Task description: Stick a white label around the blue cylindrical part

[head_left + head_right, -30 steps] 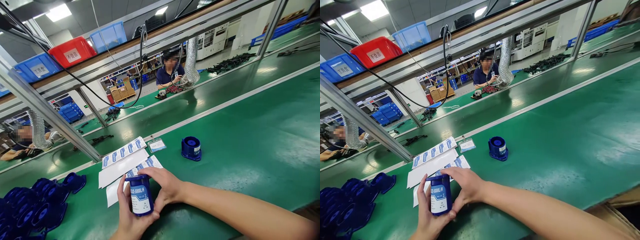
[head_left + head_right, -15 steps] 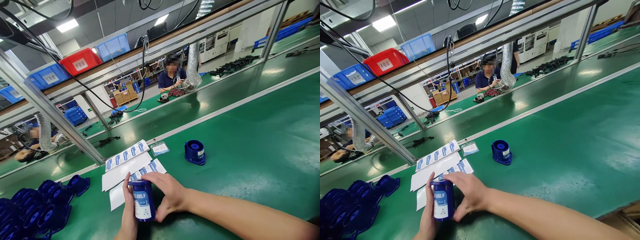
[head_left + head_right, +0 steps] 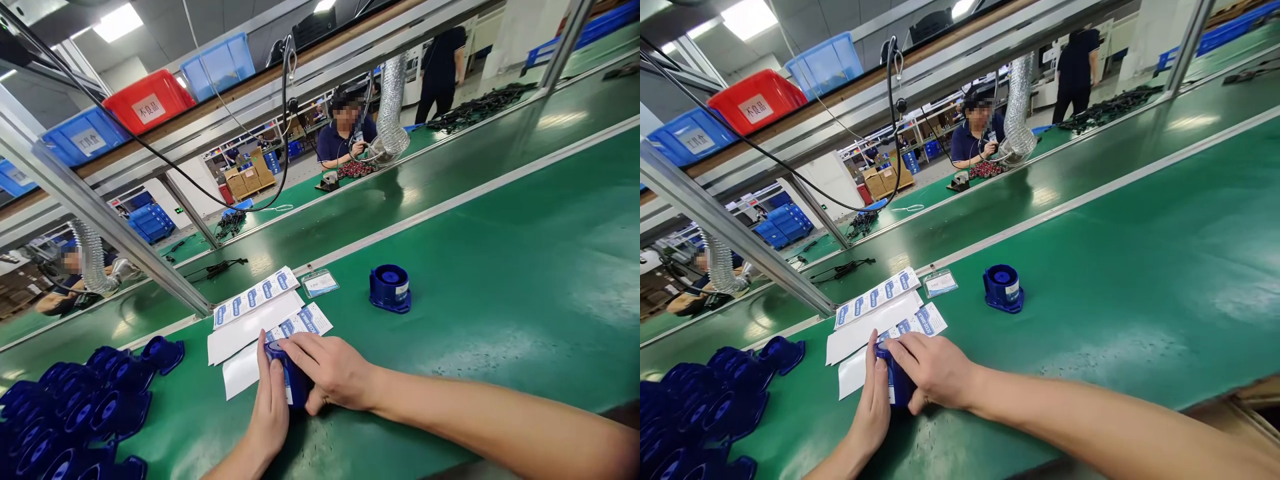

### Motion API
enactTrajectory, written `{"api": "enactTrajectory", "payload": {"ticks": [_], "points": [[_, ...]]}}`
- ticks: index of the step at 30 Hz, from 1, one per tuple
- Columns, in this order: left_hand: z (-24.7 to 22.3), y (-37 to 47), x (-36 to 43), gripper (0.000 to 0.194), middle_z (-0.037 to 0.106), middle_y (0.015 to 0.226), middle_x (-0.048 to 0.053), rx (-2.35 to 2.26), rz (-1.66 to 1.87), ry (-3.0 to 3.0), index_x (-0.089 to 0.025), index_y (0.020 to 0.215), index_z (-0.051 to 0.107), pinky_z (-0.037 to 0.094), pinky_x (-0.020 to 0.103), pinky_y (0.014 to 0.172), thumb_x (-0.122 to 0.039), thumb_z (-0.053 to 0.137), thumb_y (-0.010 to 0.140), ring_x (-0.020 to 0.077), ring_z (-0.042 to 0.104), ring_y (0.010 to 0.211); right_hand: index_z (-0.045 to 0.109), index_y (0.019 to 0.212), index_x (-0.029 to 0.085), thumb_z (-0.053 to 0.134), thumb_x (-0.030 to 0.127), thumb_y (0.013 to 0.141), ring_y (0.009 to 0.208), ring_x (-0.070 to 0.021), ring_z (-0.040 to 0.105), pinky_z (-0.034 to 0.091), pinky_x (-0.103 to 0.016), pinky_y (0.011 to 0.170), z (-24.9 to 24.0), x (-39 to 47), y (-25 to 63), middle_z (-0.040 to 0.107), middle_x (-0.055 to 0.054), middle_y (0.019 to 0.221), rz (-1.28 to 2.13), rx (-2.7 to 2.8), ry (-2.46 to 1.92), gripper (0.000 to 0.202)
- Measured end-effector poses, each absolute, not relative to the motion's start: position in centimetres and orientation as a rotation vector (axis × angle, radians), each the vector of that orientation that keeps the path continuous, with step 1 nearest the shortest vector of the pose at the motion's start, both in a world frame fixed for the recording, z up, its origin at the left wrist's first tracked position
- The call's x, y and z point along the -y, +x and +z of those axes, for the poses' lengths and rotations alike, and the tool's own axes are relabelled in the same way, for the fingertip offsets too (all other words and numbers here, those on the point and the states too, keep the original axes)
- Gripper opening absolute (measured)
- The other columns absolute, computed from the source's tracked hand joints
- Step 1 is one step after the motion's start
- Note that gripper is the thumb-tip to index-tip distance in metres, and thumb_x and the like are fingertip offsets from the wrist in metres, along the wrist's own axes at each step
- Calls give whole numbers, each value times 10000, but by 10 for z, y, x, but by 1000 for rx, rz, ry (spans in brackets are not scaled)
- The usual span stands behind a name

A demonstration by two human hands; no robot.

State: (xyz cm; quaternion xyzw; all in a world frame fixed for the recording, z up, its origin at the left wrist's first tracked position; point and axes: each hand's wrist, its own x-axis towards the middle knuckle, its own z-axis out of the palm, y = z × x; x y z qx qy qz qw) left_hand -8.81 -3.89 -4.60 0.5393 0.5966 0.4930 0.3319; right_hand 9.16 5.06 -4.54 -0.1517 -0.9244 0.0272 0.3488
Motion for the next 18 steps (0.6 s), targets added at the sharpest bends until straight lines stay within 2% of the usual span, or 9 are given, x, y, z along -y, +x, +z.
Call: {"api": "enactTrajectory", "payload": {"ticks": [4, 8, 10, 12, 14, 16, 18], "points": [[-42, -89, 41, 869, 70, 1786, 148, -1524, 1141, 1490, -224, 1699, -38, 63, 546, 1367, -609, 421, 1070, 298, 49, 1661, 459, 1499, 41, 861, 602, 727, 1028, -394, 724, 622, -452, 798, -40, -54, 97, 713, -259, 1222, 187, 2438, -441, 1036], [-38, -90, 44, 944, 74, 1781, 174, -1432, 1051, 1530, -222, 1679, -148, 85, 546, 1361, -594, 463, 1063, 296, 92, 1659, 482, 1508, 53, 961, 532, 596, 1009, -395, 741, 622, -451, 785, -42, -61, 103, 728, -238, 1232, 305, 2448, -484, 1136], [-34, -90, 44, 986, 116, 1774, 180, -1365, 1045, 1539, -249, 1664, -197, 161, 550, 1352, -588, 499, 1054, 304, 180, 1646, 486, 1519, 80, 977, 532, 564, 1053, -396, 739, 621, -447, 811, -45, -64, 106, 721, -239, 1285, 354, 2395, -504, 1165], [-30, -89, 43, 1096, 251, 1731, 205, -1308, 1071, 1519, -281, 1645, -243, 305, 570, 1302, -614, 586, 1009, 338, 374, 1571, 488, 1527, 103, 958, 582, 584, 1111, -403, 731, 617, -454, 861, -47, -68, 107, 710, -245, 1331, 411, 2300, -492, 1157], [-26, -87, 42, 1285, 379, 1659, 206, -1286, 1147, 1465, -315, 1646, -216, 422, 559, 1226, -666, 756, 882, 364, 506, 1471, 476, 1542, 120, 940, 614, 599, 1163, -404, 720, 606, -464, 932, -48, -71, 108, 701, -241, 1363, 499, 2177, -432, 1161], [-24, -84, 39, 1465, 422, 1612, 195, -1247, 1243, 1386, -337, 1662, -94, 498, 525, 1156, -715, 916, 671, 393, 526, 1439, 447, 1567, 141, 959, 589, 570, 1168, -383, 724, 594, -450, 981, -49, -72, 108, 697, -217, 1378, 630, 2074, -367, 1207], [-24, -83, 37, 1496, 440, 1583, 193, -1183, 1298, 1293, -328, 1650, 91, 542, 506, 1097, -734, 982, 518, 418, 524, 1427, 402, 1599, 177, 987, 552, 517, 1161, -360, 727, 591, -430, 999, -50, -73, 107, 683, -190, 1401, 748, 2065, -332, 1286]]}}
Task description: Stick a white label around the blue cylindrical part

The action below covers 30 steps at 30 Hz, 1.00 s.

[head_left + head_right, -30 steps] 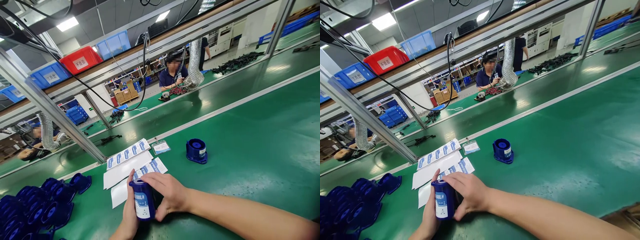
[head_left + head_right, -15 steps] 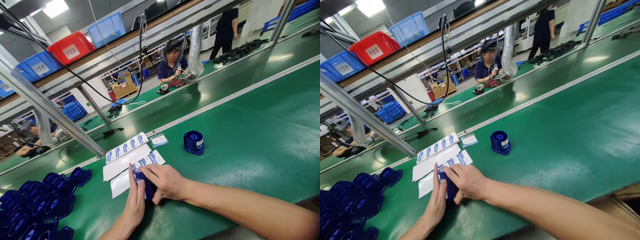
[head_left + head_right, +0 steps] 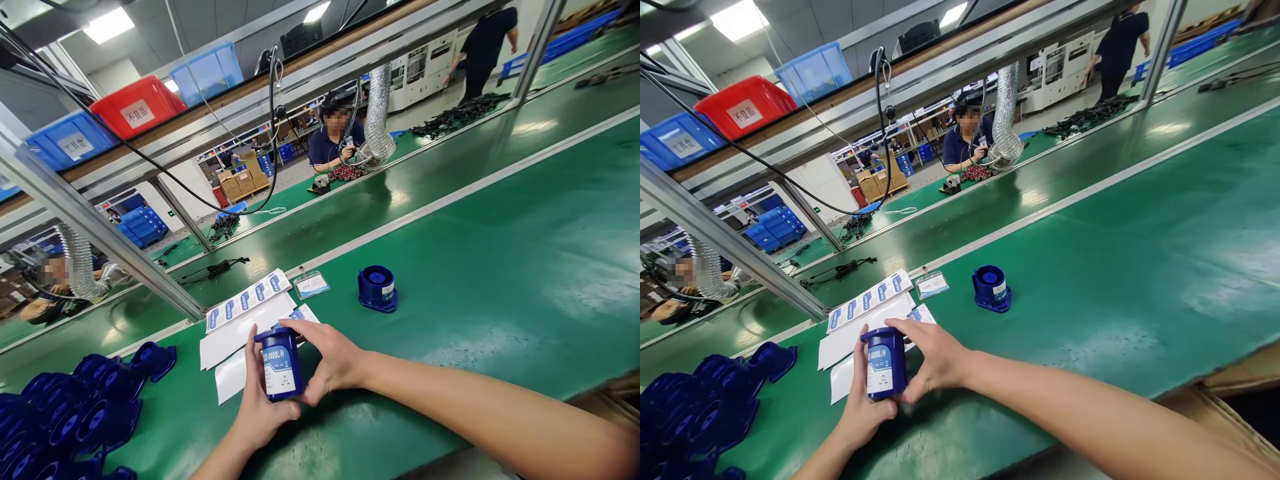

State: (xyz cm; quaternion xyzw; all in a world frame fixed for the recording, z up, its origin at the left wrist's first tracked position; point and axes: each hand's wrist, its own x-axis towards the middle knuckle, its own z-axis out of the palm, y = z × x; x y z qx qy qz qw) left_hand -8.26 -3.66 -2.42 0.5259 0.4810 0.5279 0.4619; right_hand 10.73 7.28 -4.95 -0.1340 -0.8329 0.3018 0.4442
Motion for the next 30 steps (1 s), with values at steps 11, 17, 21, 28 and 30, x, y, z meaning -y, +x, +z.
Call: {"api": "enactTrajectory", "payload": {"ticks": [11, 17, 21, 28, 30], "points": [[-25, -90, 28, 874, 513, 1510, 124, -1284, 1452, 1422, -276, 1333, 485, 541, 403, 1107, -309, 1002, 630, 316, 597, 1351, 555, 1499, 258, 757, 320, 899, 1457, -395, 406, 463, -628, 1136, -25, -62, 116, 427, -226, 1570, -210, 2265, -216, 636], [-20, -90, 32, 844, 497, 1531, 125, -1234, 1546, 1454, -292, 1307, 472, 555, 406, 1078, -334, 990, 641, 313, 590, 1355, 625, 1408, 197, 740, 406, 936, 977, -277, 550, 530, -435, 806, -19, -60, 119, 643, -127, 1124, -238, 2090, -297, 529], [-20, -91, 32, 826, 499, 1504, 126, -1199, 1512, 1475, -284, 1301, 453, 544, 409, 1092, -345, 974, 662, 302, 607, 1321, 628, 1349, 57, 660, 334, 1018, 735, -212, 506, 428, -361, 642, -15, -58, 120, 645, -51, 834, -324, 2150, -128, 433], [-20, -90, 33, 964, 695, 1187, 116, -1134, 1393, 1255, -285, 1353, 350, 624, 415, 893, -487, 985, 656, 323, 740, 1051, 759, 1084, -29, 562, 89, 1009, 633, -182, 482, 370, -371, 540, -6, -42, 118, 555, -21, 679, -405, 2096, 74, 242], [-21, -87, 34, 1094, 709, 1189, 145, -1108, 1388, 1147, -281, 1412, 304, 628, 441, 874, -514, 1010, 609, 351, 750, 1040, 786, 1020, 12, 534, 75, 1012, 609, -169, 463, 341, -366, 510, -5, -41, 120, 540, -12, 671, -418, 2081, 135, 260]]}}
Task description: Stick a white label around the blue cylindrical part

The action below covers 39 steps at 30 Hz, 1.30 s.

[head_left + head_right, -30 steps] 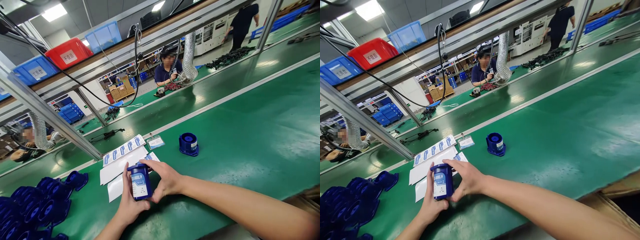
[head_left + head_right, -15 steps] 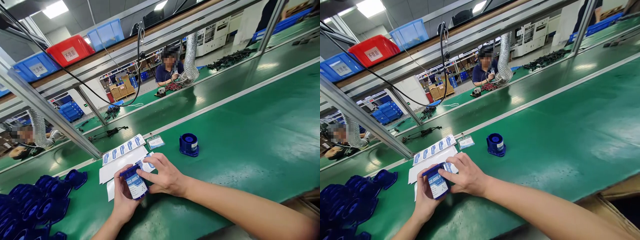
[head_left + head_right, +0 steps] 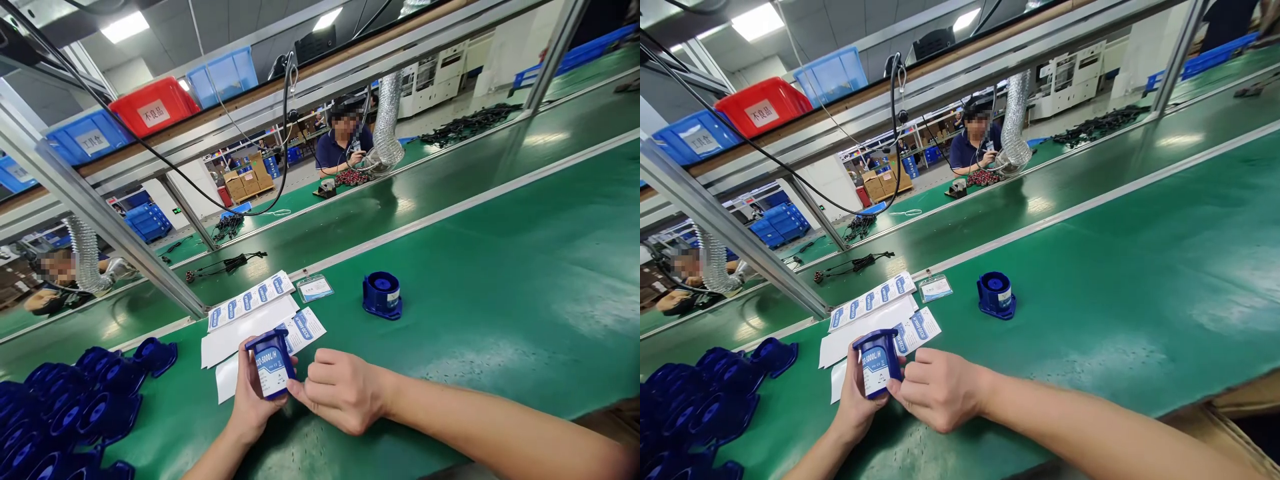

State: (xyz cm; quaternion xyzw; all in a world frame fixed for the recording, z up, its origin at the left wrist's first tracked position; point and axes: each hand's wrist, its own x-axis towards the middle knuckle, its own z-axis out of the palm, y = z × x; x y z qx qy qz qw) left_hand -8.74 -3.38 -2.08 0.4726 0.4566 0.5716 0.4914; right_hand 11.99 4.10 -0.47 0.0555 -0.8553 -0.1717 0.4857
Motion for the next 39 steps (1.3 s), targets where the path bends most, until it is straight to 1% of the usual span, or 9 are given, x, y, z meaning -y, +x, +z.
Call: {"api": "enactTrajectory", "payload": {"ticks": [3, 8, 12, 16, 20, 23, 29, 35, 39], "points": [[-24, -84, 33, 1171, 651, 1325, 175, -1126, 1445, 1080, -278, 1467, 295, 625, 463, 922, -496, 1026, 579, 370, 731, 1110, 778, 1111, 85, 644, 184, 1020, 620, -159, 478, 343, -343, 528, -7, -48, 123, 569, 2, 707, -352, 2049, 113, 190], [-32, -84, 30, 889, 607, 1374, 130, -1182, 1442, 1343, -276, 1365, 443, 548, 441, 1097, -377, 990, 671, 340, 639, 1274, 648, 1393, 196, 779, 489, 936, 1014, -254, 600, 525, -411, 866, -18, -61, 123, 635, -138, 1192, -253, 2157, -39, 558], [-41, -88, 33, 838, 485, 1526, 122, -1235, 1363, 1477, -302, 1413, 440, 489, 399, 1177, -283, 941, 741, 325, 522, 1434, 636, 1401, 255, 707, 449, 964, 1333, -338, 465, 390, -608, 1172, -23, -58, 117, 465, -182, 1468, -231, 2193, -133, 483], [-43, -90, 35, 847, 435, 1565, 104, -1237, 1378, 1485, -325, 1427, 445, 525, 347, 1132, -203, 918, 734, 312, 496, 1463, 639, 1394, 311, 679, 391, 978, 1405, -338, 398, 278, -669, 1238, -23, -54, 113, 452, -157, 1478, -269, 2164, -244, 425], [-38, -92, 33, 796, 458, 1533, 99, -1181, 1463, 1510, -312, 1390, 483, 496, 333, 1167, -203, 922, 735, 283, 503, 1449, 653, 1383, 291, 683, 379, 999, 1343, -328, 432, 287, -669, 1217, -20, -50, 112, 476, -155, 1468, -314, 2118, -250, 395], [-34, -91, 33, 769, 461, 1524, 101, -1144, 1502, 1507, -309, 1368, 494, 508, 335, 1152, -227, 935, 743, 273, 533, 1415, 668, 1366, 269, 714, 334, 980, 1209, -300, 476, 395, -579, 1102, -18, -47, 114, 510, -149, 1401, -304, 2073, -238, 394], [-31, -89, 36, 911, 438, 1559, 91, -1076, 1543, 1408, -329, 1352, 489, 531, 350, 1119, -236, 1025, 621, 299, 549, 1390, 682, 1356, 202, 790, 316, 929, 1127, -305, 488, 414, -485, 925, -17, -43, 119, 531, -163, 1342, -286, 2007, -261, 454], [-28, -87, 35, 920, 498, 1513, 93, -1110, 1543, 1397, -317, 1339, 490, 517, 345, 1129, -271, 1036, 599, 286, 563, 1371, 668, 1330, 114, 695, 280, 989, 798, -216, 504, 375, -372, 704, -15, -44, 117, 662, -65, 909, -250, 2072, -229, 379], [-28, -86, 35, 900, 498, 1517, 100, -1115, 1586, 1409, -316, 1348, 484, 538, 334, 1095, -331, 1018, 624, 278, 568, 1356, 680, 1221, 59, 626, 326, 1045, 719, -208, 494, 352, -369, 645, -12, -43, 116, 661, -47, 787, -250, 2081, -249, 324]]}}
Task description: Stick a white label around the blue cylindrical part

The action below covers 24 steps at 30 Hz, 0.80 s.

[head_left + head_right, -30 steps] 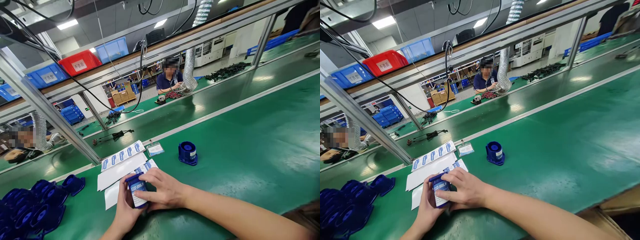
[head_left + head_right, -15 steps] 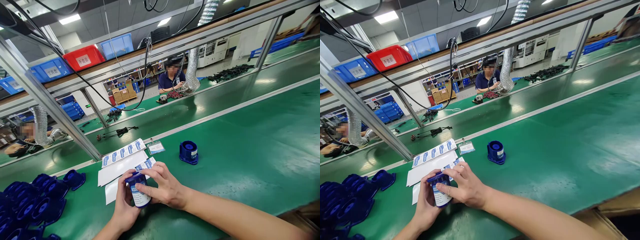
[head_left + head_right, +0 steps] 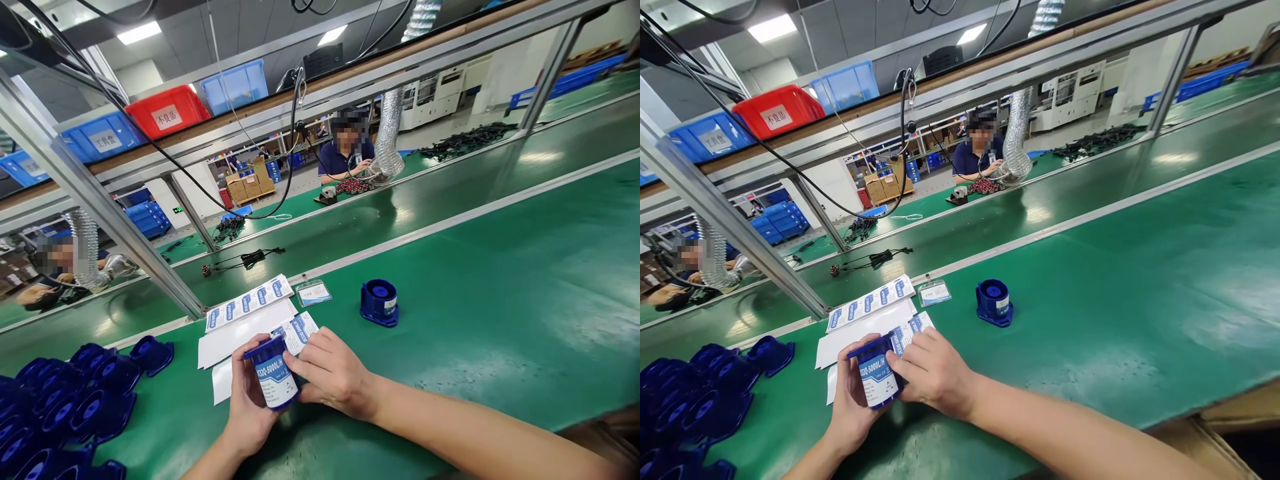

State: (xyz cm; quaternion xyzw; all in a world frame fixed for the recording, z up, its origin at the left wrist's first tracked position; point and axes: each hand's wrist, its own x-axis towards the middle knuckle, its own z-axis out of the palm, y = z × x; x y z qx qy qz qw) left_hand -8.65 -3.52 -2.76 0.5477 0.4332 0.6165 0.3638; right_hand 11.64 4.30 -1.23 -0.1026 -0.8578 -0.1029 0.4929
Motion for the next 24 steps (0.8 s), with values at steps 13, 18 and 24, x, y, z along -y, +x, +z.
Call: {"api": "enactTrajectory", "payload": {"ticks": [13, 18, 24], "points": [[-29, -87, 34, 985, 576, 1440, 191, -1046, 1396, 1213, -298, 1390, 365, 616, 495, 962, -412, 1003, 648, 359, 735, 1100, 786, 852, 56, 610, 56, 976, 611, -164, 451, 293, -357, 512, -4, -33, 118, 506, -12, 649, -447, 2063, 72, 216], [-37, -90, 33, 1247, 675, 1334, 192, -1043, 1349, 1018, -290, 1549, 230, 596, 485, 985, -491, 1026, 611, 398, 694, 1208, 789, 1063, 79, 684, 125, 969, 619, -162, 479, 339, -353, 517, -11, -43, 121, 553, 1, 686, -364, 2062, 126, 148], [-37, -89, 30, 1328, 554, 1504, 186, -1054, 1401, 1051, -336, 1580, 254, 575, 532, 1059, -476, 1062, 536, 426, 648, 1293, 321, 1629, 87, 928, 550, 726, 1302, -390, 571, 542, -538, 1040, -34, -62, 113, 553, -276, 1452, 209, 2099, -280, 1183]]}}
